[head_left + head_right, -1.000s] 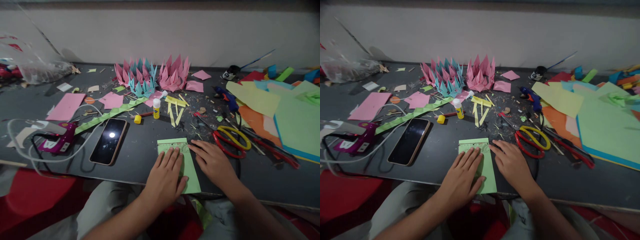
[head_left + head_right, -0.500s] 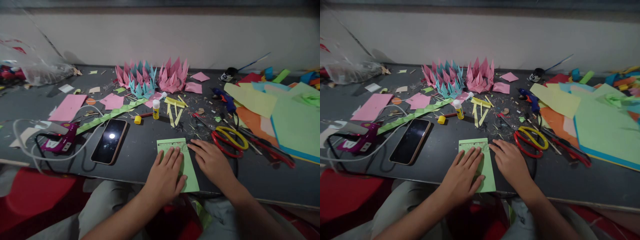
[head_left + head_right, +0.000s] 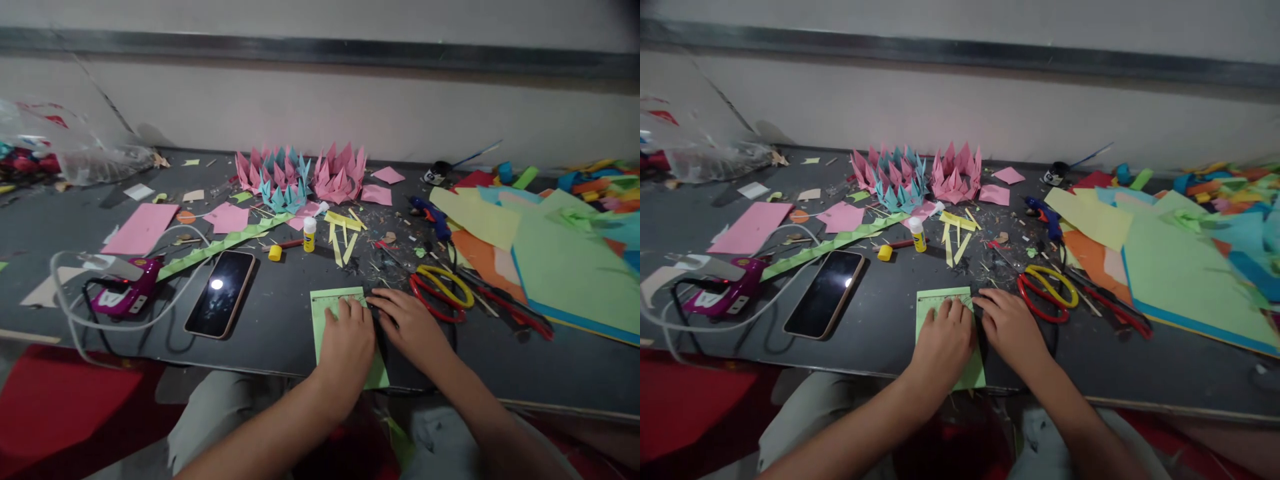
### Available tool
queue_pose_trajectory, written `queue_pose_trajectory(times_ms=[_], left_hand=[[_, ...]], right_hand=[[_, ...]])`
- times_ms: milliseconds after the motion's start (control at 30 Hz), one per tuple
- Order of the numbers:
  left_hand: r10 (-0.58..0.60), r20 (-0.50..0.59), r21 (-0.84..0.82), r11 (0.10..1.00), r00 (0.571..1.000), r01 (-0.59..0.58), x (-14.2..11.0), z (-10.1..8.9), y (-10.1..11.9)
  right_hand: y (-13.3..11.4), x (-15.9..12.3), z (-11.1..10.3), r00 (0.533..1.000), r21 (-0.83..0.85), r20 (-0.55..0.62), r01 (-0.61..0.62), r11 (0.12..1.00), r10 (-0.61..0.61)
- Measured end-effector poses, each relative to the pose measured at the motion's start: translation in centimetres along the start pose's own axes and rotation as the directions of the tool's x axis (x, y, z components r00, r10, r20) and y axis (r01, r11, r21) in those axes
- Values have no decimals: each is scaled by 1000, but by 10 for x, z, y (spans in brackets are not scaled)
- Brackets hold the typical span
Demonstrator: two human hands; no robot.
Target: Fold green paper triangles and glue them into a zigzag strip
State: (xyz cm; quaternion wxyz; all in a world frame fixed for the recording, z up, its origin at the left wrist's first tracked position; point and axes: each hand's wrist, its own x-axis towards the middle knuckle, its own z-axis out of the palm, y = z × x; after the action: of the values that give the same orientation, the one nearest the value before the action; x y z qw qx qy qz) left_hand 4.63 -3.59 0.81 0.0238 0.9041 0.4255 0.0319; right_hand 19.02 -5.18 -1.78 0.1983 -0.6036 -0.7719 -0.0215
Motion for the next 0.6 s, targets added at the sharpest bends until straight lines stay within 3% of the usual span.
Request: queue_pose_trajectory(times_ms=[133,233,400,500,600], left_hand=[[2,-60,32,1000,998,0,-6,10,3],[-3,-78,1,1000,997,3,-8,12,1],[-10,-83,-39,999,997,7,-8,9,-1],[-16,-89,-41,999,996,13,-9,9,-2],[-16,-104,-31,999,994,13,-10,10,-2]], right_hand=[[-1,-7,-12,999,40,-43,-20,999,22],[12,-23,-25,985,18,-132,-109,994,110],[69,-60,-53,909,-161,-246,-382,910,338],[102,-74,-67,831,-242,-216,-554,797,512],[120,-76,-74,818,-231,-175,-575,785,548]])
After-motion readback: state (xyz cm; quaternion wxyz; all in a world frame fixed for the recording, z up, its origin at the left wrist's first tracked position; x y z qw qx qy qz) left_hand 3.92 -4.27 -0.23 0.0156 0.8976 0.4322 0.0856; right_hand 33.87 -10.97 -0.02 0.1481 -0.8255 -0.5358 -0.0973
